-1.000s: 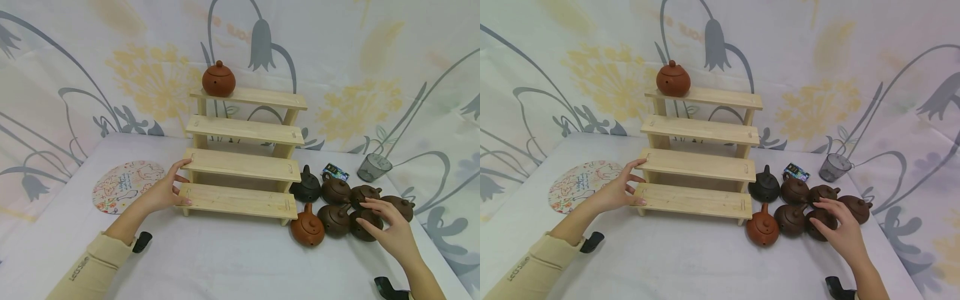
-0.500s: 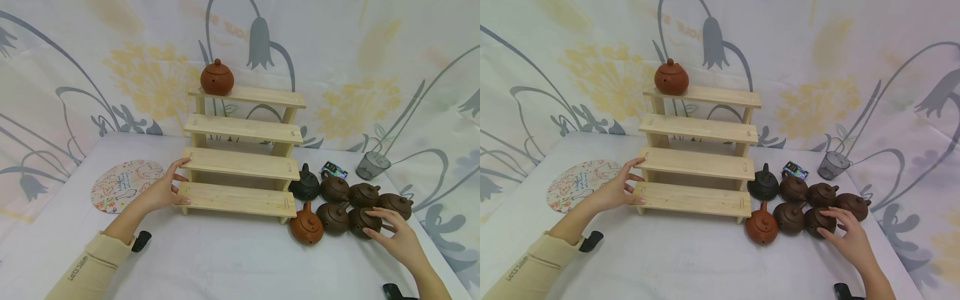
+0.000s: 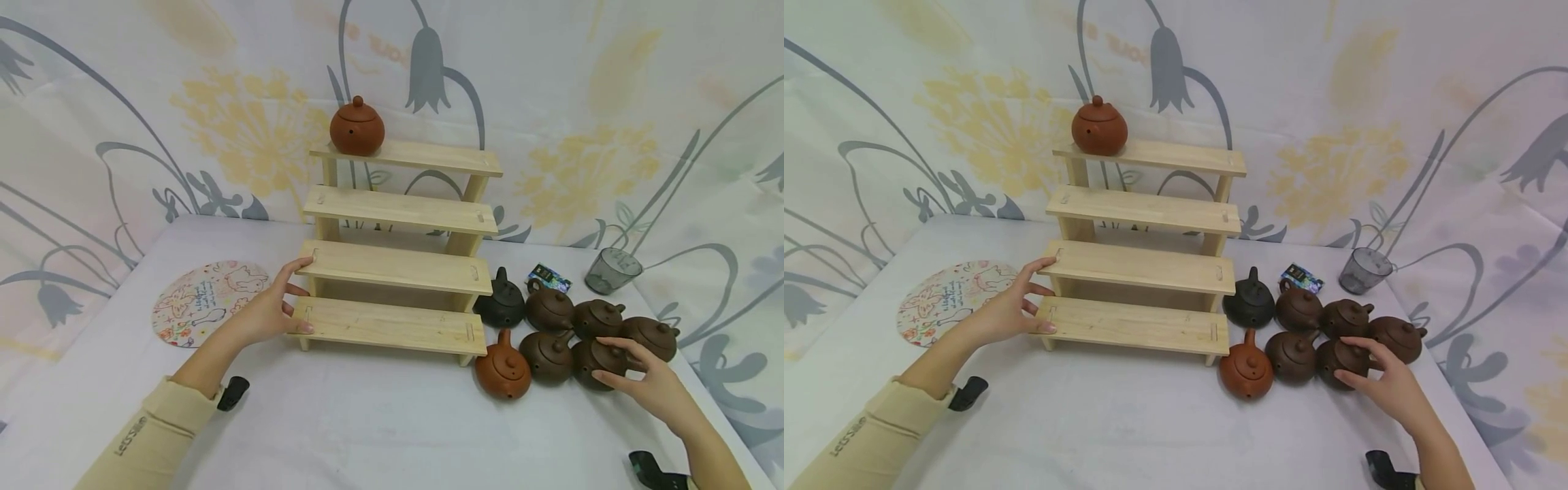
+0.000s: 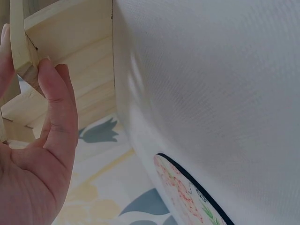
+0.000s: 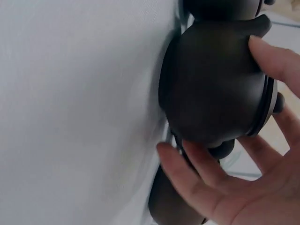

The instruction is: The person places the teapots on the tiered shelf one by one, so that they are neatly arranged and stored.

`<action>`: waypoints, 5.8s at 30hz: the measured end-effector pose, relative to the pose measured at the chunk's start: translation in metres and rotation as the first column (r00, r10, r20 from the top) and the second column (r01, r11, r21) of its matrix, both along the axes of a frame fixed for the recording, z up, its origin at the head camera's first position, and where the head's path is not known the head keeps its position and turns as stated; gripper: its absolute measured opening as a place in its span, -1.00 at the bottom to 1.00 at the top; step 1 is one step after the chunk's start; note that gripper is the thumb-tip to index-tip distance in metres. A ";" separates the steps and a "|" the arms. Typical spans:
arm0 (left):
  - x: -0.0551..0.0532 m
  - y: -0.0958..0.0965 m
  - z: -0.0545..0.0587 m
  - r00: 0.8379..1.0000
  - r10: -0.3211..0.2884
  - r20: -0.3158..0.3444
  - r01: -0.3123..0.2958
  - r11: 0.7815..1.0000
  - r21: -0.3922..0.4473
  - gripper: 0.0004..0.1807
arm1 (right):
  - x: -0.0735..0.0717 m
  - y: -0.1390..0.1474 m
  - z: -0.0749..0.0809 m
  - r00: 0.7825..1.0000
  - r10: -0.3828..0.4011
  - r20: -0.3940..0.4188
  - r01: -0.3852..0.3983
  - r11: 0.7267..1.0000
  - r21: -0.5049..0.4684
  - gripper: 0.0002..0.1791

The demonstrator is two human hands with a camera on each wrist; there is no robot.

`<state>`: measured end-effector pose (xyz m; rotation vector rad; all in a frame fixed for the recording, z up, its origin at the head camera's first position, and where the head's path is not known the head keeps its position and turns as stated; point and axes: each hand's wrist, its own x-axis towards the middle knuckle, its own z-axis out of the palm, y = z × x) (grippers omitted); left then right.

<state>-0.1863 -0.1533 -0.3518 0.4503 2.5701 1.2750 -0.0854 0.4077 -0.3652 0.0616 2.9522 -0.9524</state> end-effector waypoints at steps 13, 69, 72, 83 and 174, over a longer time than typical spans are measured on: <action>0.001 -0.002 0.000 1.000 -0.001 -0.018 0.001 1.000 -0.005 0.16 | -0.005 0.008 -0.006 0.998 0.001 -0.058 -0.011 0.985 -0.170 -0.37; 0.002 0.000 -0.002 1.000 -0.007 -0.017 0.007 1.000 0.030 0.14 | -0.077 -0.077 0.101 0.961 0.087 -0.264 -0.139 0.973 -0.183 -0.51; 0.002 0.000 -0.003 1.000 -0.005 -0.019 0.005 1.000 0.024 0.14 | -0.085 -0.086 0.110 0.951 0.107 -0.291 -0.164 0.970 -0.179 -0.54; 0.001 0.000 -0.004 1.000 0.005 -0.015 -0.005 1.000 0.013 0.14 | -0.115 -0.122 0.137 0.920 0.183 -0.347 -0.288 0.916 -0.279 -0.56; -0.002 -0.004 -0.006 1.000 0.010 0.008 -0.010 1.000 0.008 0.15 | -0.157 -0.165 0.151 0.847 0.180 -0.501 -0.414 0.814 -0.407 -0.43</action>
